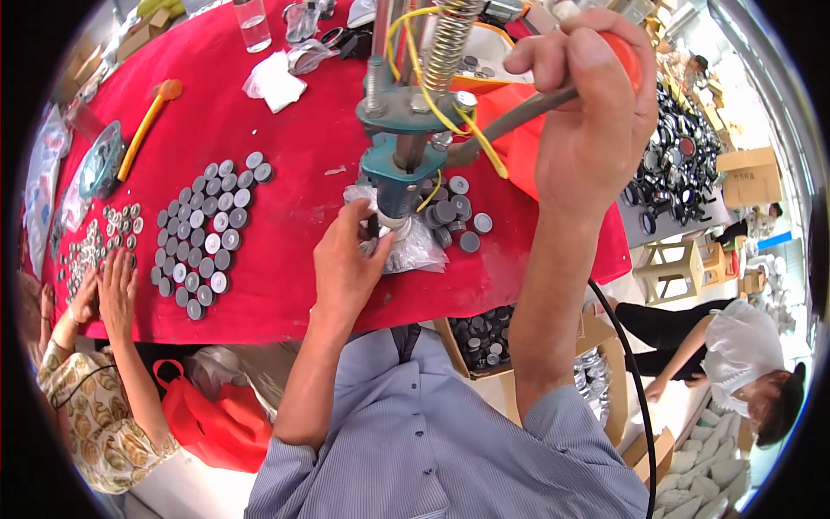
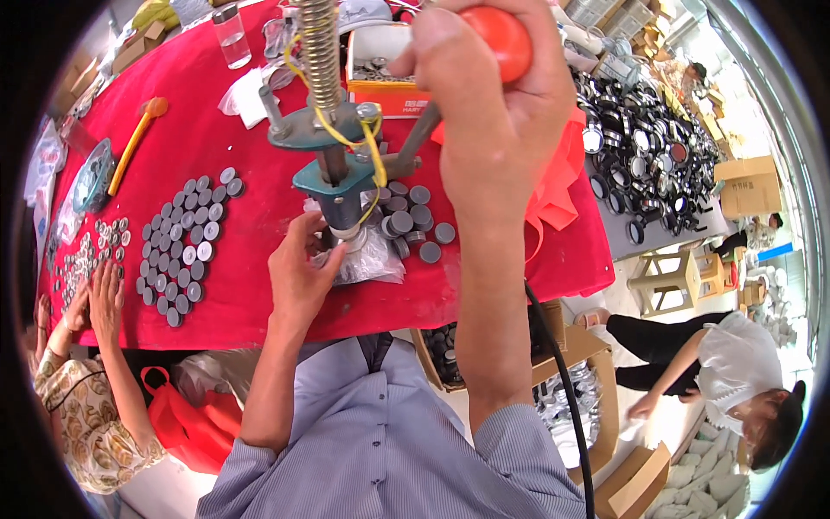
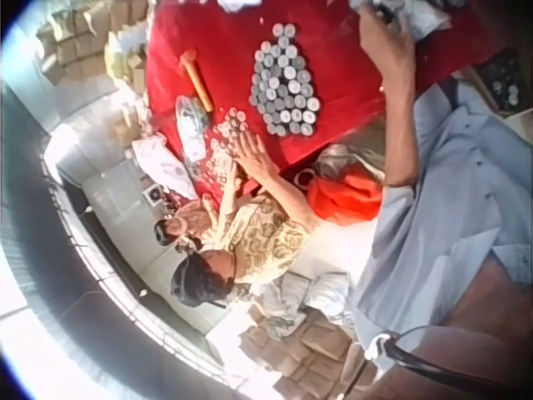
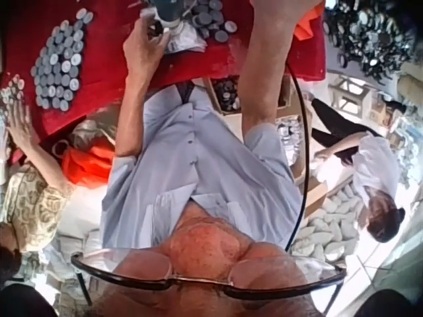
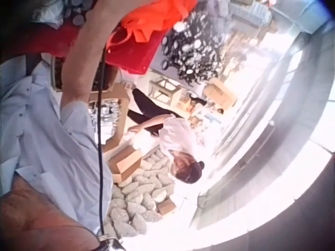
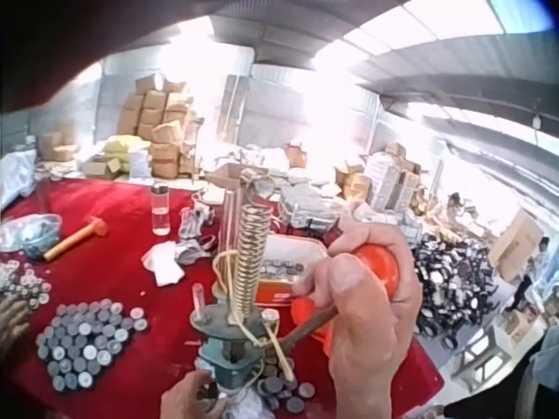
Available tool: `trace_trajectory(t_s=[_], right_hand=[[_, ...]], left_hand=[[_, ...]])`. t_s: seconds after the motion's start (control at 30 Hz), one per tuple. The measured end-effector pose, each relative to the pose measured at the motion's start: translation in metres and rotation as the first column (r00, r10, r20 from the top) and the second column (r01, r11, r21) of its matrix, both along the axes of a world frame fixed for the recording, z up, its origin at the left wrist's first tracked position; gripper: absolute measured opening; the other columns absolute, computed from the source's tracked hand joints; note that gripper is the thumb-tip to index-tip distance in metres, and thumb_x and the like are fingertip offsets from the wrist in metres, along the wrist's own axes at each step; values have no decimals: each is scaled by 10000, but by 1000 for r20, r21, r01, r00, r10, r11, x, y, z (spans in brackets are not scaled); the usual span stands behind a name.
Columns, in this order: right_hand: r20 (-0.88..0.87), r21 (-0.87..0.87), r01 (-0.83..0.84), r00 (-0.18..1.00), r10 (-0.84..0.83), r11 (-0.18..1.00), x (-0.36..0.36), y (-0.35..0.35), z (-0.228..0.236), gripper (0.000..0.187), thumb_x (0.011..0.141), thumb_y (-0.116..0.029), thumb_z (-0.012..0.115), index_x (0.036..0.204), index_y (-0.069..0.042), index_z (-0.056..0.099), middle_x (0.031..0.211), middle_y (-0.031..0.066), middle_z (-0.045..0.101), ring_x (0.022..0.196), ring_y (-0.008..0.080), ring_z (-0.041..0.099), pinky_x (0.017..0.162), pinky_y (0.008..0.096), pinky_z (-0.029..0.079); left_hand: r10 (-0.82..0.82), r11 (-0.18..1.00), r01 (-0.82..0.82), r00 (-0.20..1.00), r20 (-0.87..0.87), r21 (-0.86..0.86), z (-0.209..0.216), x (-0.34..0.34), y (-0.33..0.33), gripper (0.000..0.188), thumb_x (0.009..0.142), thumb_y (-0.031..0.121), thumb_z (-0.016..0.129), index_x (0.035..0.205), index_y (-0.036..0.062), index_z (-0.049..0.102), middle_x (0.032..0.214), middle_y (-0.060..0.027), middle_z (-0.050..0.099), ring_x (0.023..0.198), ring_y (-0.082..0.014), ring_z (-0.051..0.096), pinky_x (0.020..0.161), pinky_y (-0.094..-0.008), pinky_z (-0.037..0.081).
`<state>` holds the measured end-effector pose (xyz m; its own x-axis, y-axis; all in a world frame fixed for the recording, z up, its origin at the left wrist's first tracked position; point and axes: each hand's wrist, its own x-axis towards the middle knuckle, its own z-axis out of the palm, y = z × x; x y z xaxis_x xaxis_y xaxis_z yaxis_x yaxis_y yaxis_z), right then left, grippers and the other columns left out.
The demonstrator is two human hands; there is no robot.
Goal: The person assembles small circular plastic components by hand, using a manual lever press to join them at a factory workbench.
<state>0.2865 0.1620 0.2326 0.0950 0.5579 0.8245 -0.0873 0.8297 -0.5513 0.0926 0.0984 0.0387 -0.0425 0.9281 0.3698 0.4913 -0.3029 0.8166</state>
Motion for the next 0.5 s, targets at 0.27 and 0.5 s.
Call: trace_trajectory(t_s=[0.27, 0.5], right_hand=[[43, -47, 35, 999, -33, 998, -8, -12, 4, 270, 993, -141, 553, 1181, 52, 558, 729, 89, 524, 709, 205, 541, 798, 434, 523], [-3, 95, 10, 1000, -9, 995, 4, -52, -30, 202, 912, -121, 668, 1083, -45, 592, 804, 75, 636, 705, 220, 656, 714, 373, 507]], left_hand=[[-22, 996, 25, 999, -33, 85, -12, 16, 9, 607, 745, 84, 885, 1272, 22, 591, 1034, -143, 672, 822, -269, 647, 727, -389, 540], [-57, 995, 56, 998, 4, 88, -4, -4, -3, 546, 780, 36, 842, 1277, 17, 614, 1051, -98, 685, 797, -197, 650, 703, -319, 525]])
